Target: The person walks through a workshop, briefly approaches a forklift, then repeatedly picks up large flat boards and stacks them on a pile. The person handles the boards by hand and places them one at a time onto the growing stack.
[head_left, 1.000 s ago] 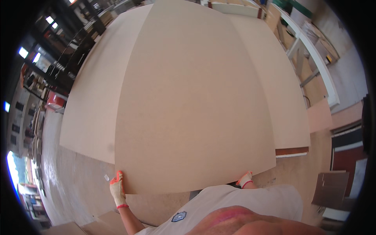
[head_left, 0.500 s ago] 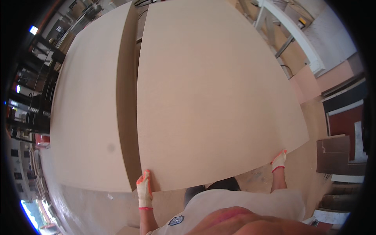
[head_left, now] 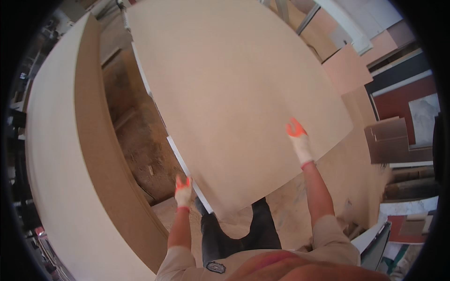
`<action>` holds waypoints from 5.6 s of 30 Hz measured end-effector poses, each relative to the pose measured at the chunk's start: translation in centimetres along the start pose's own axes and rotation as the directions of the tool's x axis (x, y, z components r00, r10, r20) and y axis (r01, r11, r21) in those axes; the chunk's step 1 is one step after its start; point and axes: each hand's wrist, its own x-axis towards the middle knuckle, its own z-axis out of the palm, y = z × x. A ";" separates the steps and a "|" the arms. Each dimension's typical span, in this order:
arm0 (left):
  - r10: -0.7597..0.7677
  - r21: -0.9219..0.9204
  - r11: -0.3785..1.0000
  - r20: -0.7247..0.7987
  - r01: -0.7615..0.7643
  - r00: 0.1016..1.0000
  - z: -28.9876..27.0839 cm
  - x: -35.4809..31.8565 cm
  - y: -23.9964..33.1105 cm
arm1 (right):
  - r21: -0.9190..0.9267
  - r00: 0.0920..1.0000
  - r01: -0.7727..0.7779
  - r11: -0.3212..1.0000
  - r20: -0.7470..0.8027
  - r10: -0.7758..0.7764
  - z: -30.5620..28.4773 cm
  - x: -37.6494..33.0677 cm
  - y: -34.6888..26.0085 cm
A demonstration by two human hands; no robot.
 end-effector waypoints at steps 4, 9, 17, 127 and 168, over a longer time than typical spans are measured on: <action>0.050 -0.141 0.987 -0.213 -0.081 0.976 4.3 12.6 8.9 | -0.320 0.940 0.236 0.918 0.313 -0.132 15.3 3.4 -4.3; 0.115 0.037 0.993 -0.477 -0.110 0.871 6.9 15.9 10.9 | -0.491 0.904 0.411 0.768 0.111 -0.412 24.3 7.0 -3.0; 0.097 -0.063 0.988 -0.449 -0.140 0.888 4.0 24.8 13.6 | -0.448 0.901 0.428 0.785 0.150 -0.406 29.8 14.1 -6.7; -0.702 -0.953 0.301 -0.237 -0.022 0.672 -26.5 -53.2 -30.9 | 0.101 0.205 -0.930 0.353 0.940 0.272 2.3 -35.9 4.7; 0.052 -0.117 0.991 -0.055 -0.059 0.997 1.1 2.1 0.9 | -0.380 0.912 0.228 0.896 0.406 -0.060 10.5 -3.8 -7.1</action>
